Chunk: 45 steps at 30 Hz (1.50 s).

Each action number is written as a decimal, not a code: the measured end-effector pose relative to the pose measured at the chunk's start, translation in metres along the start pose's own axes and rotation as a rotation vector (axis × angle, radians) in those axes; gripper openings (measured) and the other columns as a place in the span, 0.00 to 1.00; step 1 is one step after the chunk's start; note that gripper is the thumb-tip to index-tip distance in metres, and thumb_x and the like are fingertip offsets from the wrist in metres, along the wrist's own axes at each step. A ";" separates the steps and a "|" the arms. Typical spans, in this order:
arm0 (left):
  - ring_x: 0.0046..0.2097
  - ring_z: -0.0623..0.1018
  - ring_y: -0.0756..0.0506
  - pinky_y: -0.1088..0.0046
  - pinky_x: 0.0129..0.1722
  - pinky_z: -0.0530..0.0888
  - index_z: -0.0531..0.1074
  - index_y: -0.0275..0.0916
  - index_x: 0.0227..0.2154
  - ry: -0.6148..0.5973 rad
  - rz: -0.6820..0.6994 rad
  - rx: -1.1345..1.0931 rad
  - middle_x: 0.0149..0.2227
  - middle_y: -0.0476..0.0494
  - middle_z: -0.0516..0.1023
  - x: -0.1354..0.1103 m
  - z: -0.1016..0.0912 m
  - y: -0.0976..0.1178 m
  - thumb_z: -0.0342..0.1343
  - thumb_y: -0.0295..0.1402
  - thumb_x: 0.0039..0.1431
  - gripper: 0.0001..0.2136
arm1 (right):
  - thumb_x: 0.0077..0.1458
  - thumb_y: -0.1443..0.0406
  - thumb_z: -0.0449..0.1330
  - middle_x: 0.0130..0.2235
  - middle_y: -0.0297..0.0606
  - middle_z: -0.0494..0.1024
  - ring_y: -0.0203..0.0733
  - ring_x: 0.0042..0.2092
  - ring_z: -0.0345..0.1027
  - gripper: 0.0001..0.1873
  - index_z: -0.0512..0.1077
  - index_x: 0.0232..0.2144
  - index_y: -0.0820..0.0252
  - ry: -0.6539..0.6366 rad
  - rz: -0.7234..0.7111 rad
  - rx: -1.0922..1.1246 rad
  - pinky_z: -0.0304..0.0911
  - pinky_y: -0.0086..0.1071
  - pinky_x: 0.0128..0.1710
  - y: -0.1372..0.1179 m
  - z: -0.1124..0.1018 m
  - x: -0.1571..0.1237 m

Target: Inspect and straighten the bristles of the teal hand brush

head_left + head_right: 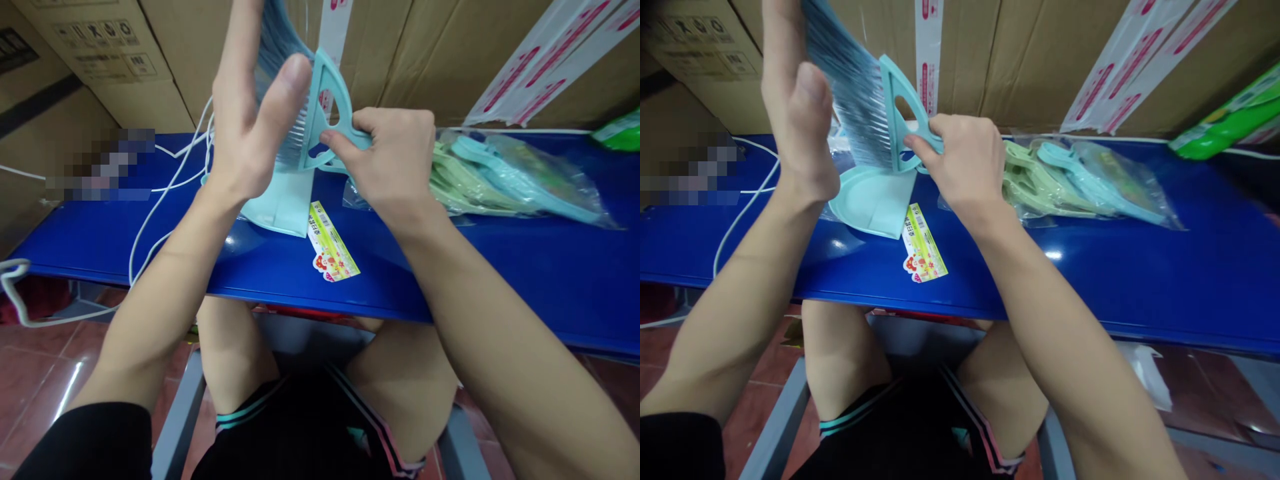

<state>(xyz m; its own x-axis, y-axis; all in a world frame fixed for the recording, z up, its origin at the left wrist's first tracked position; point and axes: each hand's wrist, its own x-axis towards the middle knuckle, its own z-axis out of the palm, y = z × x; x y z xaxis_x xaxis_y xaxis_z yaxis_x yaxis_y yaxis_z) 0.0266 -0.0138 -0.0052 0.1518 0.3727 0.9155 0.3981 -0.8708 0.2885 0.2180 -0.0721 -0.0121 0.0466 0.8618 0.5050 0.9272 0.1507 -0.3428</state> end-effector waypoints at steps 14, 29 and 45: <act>0.78 0.53 0.33 0.55 0.81 0.49 0.50 0.54 0.73 -0.245 0.345 0.062 0.75 0.60 0.54 -0.005 -0.004 -0.001 0.41 0.52 0.72 0.30 | 0.64 0.50 0.62 0.30 0.37 0.73 0.40 0.31 0.57 0.25 0.61 0.22 0.56 0.028 0.030 -0.024 0.42 0.37 0.35 0.000 0.000 0.000; 0.79 0.48 0.36 0.63 0.80 0.54 0.59 0.49 0.71 -0.267 0.124 0.093 0.75 0.65 0.54 -0.004 -0.006 0.001 0.41 0.67 0.63 0.41 | 0.65 0.52 0.61 0.34 0.39 0.79 0.42 0.35 0.64 0.27 0.54 0.22 0.56 0.022 0.031 -0.010 0.41 0.37 0.36 -0.002 -0.002 0.000; 0.79 0.46 0.37 0.66 0.81 0.51 0.60 0.55 0.68 -0.232 0.058 0.062 0.74 0.72 0.53 -0.006 -0.002 0.000 0.44 0.67 0.63 0.36 | 0.65 0.50 0.59 0.38 0.41 0.80 0.53 0.42 0.70 0.25 0.56 0.23 0.54 0.017 0.002 0.021 0.44 0.38 0.37 -0.001 -0.002 -0.002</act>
<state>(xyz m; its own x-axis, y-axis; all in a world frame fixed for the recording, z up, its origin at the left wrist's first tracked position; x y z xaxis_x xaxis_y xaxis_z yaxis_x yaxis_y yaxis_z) 0.0240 -0.0167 -0.0098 0.3765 0.3924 0.8392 0.4366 -0.8741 0.2128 0.2182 -0.0753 -0.0114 0.0552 0.8540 0.5174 0.9191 0.1591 -0.3606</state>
